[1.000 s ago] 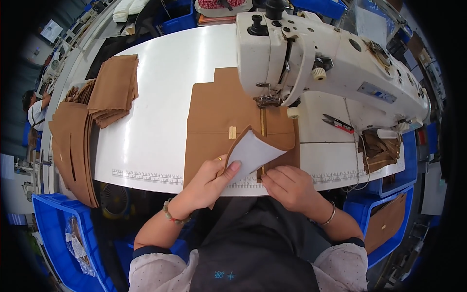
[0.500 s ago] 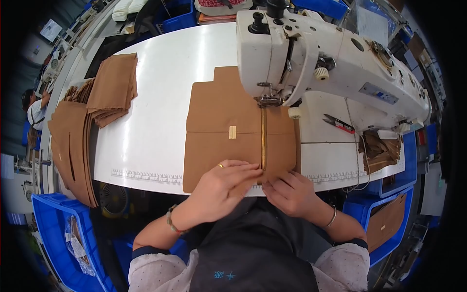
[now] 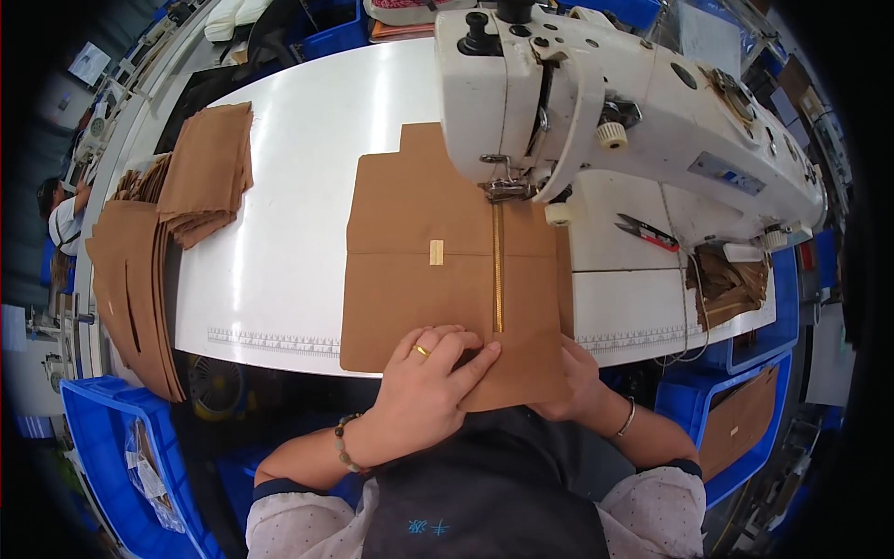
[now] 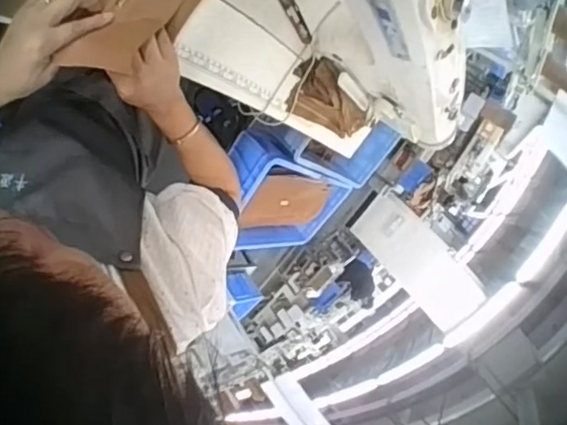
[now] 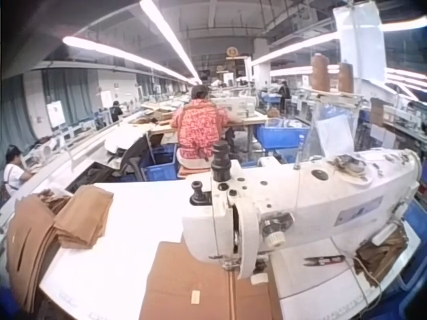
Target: Sewing a zipper onto a piece of brown leather or heavy fabric using an industrial sewing machine.
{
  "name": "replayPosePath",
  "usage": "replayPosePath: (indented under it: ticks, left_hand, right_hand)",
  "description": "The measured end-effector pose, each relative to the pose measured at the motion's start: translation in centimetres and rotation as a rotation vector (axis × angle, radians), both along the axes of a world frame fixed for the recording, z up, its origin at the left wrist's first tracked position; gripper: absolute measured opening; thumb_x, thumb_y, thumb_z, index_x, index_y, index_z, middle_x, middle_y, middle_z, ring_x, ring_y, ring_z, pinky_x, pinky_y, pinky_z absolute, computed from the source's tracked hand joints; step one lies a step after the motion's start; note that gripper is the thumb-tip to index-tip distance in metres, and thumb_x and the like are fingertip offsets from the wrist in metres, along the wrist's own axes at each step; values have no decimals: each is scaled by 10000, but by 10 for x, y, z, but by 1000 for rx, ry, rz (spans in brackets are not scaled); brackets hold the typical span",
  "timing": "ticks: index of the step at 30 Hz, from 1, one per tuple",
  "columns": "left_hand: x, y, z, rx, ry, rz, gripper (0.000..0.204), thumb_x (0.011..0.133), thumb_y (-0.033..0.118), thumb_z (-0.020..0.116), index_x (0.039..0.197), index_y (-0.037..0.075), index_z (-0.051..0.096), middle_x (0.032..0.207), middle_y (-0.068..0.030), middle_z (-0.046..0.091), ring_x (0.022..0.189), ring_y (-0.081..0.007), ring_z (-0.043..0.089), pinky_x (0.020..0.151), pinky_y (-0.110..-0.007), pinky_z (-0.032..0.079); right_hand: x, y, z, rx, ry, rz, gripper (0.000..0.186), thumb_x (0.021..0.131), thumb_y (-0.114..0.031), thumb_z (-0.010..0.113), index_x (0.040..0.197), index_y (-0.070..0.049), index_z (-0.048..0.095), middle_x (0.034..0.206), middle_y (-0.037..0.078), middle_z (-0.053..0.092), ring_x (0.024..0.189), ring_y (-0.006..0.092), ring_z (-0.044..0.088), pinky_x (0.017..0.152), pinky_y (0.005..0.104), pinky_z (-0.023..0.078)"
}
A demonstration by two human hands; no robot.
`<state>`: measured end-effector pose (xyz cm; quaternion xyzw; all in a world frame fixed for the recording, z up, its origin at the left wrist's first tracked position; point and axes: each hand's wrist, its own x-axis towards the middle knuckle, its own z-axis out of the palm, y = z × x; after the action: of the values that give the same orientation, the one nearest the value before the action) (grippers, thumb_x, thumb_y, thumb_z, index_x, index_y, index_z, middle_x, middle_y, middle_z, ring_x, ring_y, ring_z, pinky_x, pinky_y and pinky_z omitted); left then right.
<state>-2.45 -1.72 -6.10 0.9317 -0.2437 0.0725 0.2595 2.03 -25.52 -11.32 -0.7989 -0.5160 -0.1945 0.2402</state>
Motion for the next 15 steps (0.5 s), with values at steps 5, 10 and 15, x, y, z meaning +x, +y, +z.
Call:
replayPosePath:
  ticks: [5, 10, 15]
  left_hand:
    - [1, 1, 0, -25, 52, -8, 555, 722, 45, 708, 1275, 83, 730, 1169, -71, 640, 1129, -300, 611, 976, -448, 464]
    - [1, 0, 0, -20, 44, -17, 537, 739, 39, 692, 1275, 63, 715, 1179, -69, 611, 1159, -277, 582, 1012, -448, 440]
    - [1, 1, 0, -18, 53, -17, 546, 730, 50, 699, 1275, 66, 715, 1187, -64, 608, 1164, -270, 578, 1013, -453, 439]
  right_hand:
    - [0, 1, -2, 1, -3, 5, 452, 687, -149, 735, 1115, -2, 748, 1180, 151, 678, 1110, 352, 701, 1004, 485, 579]
    - [-1, 1, -4, 6, -24, -21, 442, 696, -143, 741, 1114, 1, 747, 1170, 151, 684, 1068, 341, 718, 975, 465, 597]
    - [-1, 1, -4, 1, -22, -15, 438, 692, -136, 743, 1109, -3, 747, 1173, 142, 689, 1067, 336, 720, 967, 454, 602]
